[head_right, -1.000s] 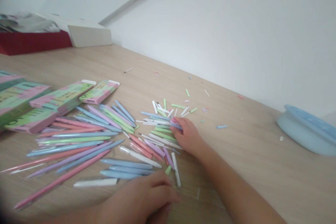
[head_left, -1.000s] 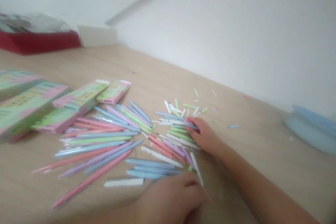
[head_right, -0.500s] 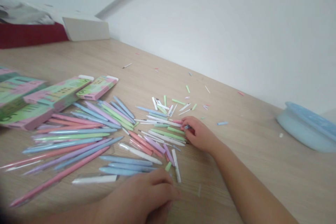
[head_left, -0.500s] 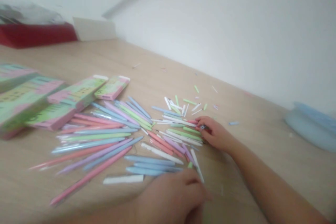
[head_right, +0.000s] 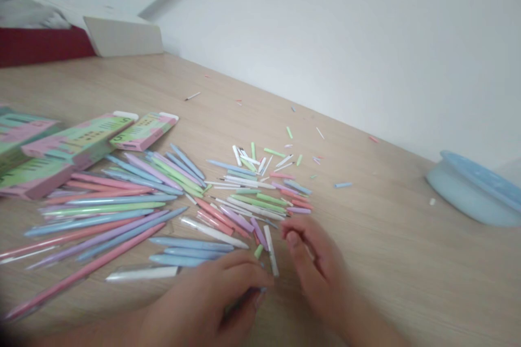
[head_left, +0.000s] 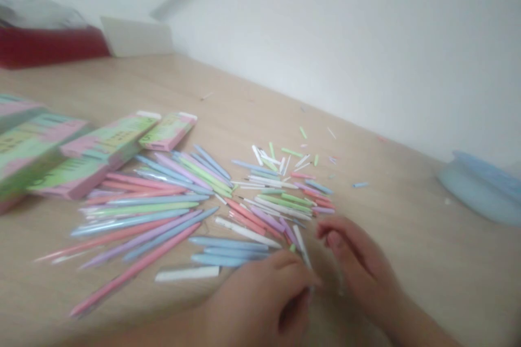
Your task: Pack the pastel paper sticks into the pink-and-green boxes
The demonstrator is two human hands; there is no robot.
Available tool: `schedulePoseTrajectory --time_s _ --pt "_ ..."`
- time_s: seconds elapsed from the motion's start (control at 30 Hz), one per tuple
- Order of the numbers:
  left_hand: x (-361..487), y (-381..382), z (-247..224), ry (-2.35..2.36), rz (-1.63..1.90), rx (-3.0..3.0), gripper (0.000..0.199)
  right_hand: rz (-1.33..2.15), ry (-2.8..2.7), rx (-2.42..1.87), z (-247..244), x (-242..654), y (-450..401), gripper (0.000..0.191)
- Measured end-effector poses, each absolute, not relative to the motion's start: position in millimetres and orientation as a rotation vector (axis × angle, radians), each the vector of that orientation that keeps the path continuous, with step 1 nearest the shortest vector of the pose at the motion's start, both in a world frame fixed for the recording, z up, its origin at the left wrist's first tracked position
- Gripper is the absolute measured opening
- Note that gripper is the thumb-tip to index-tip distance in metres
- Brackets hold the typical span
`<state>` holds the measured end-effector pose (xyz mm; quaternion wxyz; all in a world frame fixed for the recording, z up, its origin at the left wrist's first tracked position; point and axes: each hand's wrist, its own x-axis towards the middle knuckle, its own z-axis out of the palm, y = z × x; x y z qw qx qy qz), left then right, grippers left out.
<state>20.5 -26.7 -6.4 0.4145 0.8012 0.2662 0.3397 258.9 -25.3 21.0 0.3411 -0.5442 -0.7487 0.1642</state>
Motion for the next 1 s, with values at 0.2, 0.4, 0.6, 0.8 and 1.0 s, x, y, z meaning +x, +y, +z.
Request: schedulePoseTrajectory --time_s 0.2,0.4,0.6,0.8,1.0 --pt "24.8 -26.9 -4.4 0.816 0.911 1.355 0.014 0.820 -1.912 -1.430 -0.6 238.4 -88.4 0.049" --pt "28.5 -19.1 -2.4 0.874 0.959 1.143 0.017 0.783 -1.954 -1.338 -17.8 232.9 -92.7 0.069" --pt "28.7 -15.3 -8.0 0.802 0.976 1.087 0.017 0.538 -2.157 -1.207 -0.3 228.7 -87.4 0.043" --pt "26.3 -17.0 -7.9 0.824 0.907 1.177 0.021 0.497 -2.188 -1.235 4.3 233.8 -87.2 0.042" --pt "20.5 -23.9 -1.4 0.910 0.701 1.536 0.029 0.419 -2.177 -1.226 20.1 254.6 -86.8 0.033"
